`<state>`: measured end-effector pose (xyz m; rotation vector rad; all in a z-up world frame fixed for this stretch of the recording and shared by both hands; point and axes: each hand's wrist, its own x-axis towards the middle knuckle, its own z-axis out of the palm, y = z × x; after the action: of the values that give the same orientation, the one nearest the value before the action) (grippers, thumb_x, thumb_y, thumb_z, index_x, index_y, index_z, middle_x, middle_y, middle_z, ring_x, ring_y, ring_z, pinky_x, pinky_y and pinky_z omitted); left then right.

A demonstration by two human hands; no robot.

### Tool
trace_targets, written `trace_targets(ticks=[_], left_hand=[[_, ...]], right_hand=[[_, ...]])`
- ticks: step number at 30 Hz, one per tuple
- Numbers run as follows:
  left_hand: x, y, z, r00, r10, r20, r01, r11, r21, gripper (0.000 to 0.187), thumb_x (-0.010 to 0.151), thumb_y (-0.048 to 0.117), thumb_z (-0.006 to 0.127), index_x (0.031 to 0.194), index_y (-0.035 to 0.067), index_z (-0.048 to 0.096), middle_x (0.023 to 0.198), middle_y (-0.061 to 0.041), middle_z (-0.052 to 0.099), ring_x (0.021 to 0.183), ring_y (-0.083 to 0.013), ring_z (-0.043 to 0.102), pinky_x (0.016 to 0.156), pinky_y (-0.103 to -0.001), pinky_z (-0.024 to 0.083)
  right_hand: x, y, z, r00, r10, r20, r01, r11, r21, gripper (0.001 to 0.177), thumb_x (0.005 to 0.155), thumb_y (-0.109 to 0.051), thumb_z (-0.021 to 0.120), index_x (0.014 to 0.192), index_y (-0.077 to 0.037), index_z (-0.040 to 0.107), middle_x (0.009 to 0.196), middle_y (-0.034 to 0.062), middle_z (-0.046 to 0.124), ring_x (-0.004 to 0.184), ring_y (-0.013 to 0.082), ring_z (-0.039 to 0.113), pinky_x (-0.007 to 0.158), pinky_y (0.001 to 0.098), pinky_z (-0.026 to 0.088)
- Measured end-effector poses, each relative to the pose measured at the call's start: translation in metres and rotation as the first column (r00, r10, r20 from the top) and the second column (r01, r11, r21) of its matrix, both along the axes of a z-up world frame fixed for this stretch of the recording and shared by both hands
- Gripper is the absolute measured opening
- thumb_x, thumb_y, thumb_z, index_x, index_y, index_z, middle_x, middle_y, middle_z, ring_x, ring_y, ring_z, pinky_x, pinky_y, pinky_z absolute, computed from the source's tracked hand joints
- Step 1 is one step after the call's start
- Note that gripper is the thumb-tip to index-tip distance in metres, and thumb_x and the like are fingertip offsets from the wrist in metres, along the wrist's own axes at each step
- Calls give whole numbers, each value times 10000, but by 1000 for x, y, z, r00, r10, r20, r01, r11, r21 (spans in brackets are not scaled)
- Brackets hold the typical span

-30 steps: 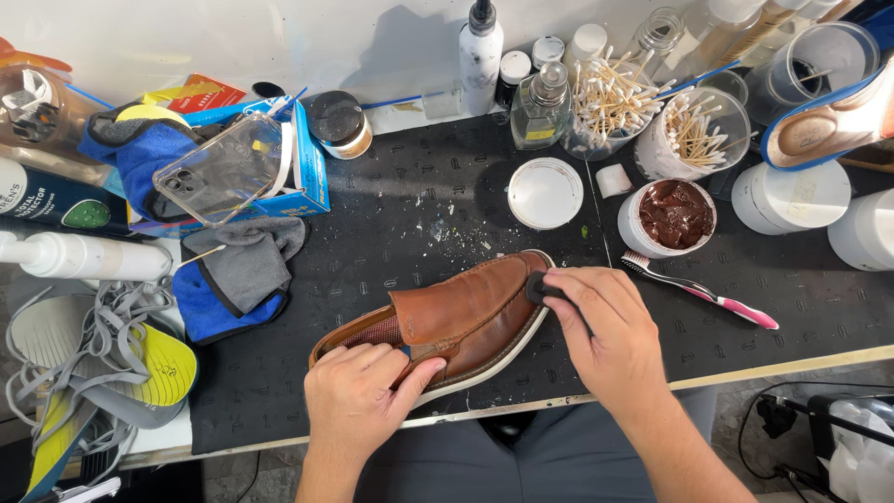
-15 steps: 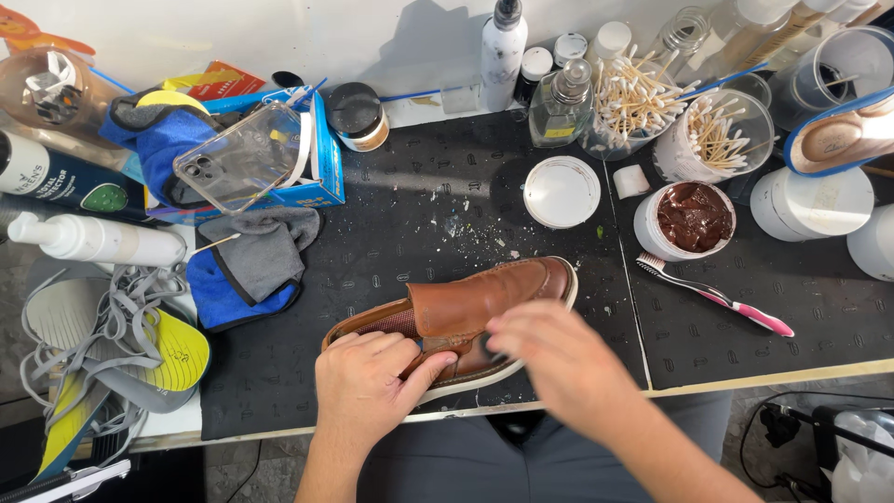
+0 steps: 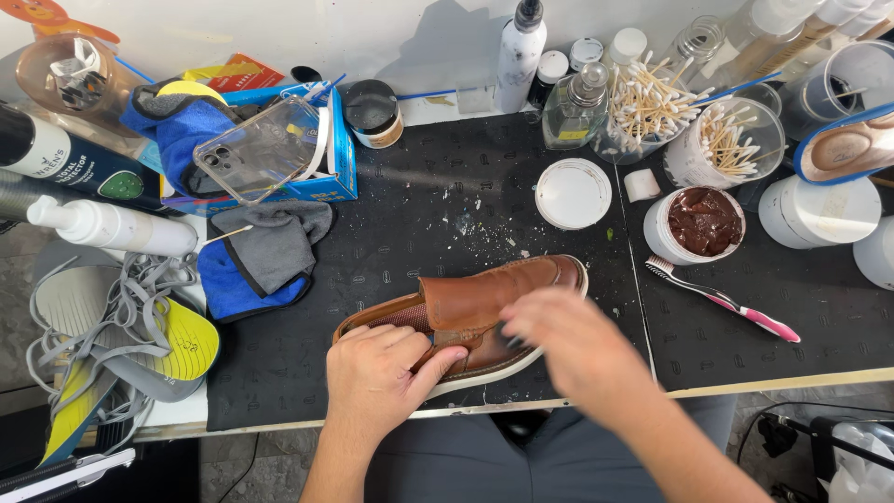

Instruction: The person cleans a brown leather shoe with a white sole using a toothbrush and a sponge. They apply a dark brown substance from a container onto the shoe and rub it in, then wipe the surface with a blue sponge.

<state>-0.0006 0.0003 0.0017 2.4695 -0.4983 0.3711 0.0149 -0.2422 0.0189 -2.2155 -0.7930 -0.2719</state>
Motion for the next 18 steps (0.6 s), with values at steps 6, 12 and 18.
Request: trace_targets(ticks=[6,12,18], left_hand=[[2,1,2,1000,15,5,-15,1000,-13,510,753,446,844,503,127,536,480,-2,487,451,-185,502,464,-336,391],[3,2,6,999,-24,46,26,999,-37,448,752,428,841,533,144,572,511,19,498,483,-170,499,491,-327,382],[-3,-3,5,997,-26,77,26,1000,4,434,737,409,852,534,141,576,499,19,455,472,-167,454,472,-336,333]], right_hand=[[-2,-77,-22,898,-433,75,433,901,9,280,863,92,676,1117,-26,673,1167,116,716,1118,287,670,1010,376,520],[-48,-129,-69,748,-663,-31,664,748,23,215,987,2,717,1184,13,630,1171,104,718,1023,197,693,950,306,538],[-59,-200,-107,560,-823,98,822,566,53,170,1060,11,744,1183,27,628,1177,134,708,1025,228,689,918,295,524]])
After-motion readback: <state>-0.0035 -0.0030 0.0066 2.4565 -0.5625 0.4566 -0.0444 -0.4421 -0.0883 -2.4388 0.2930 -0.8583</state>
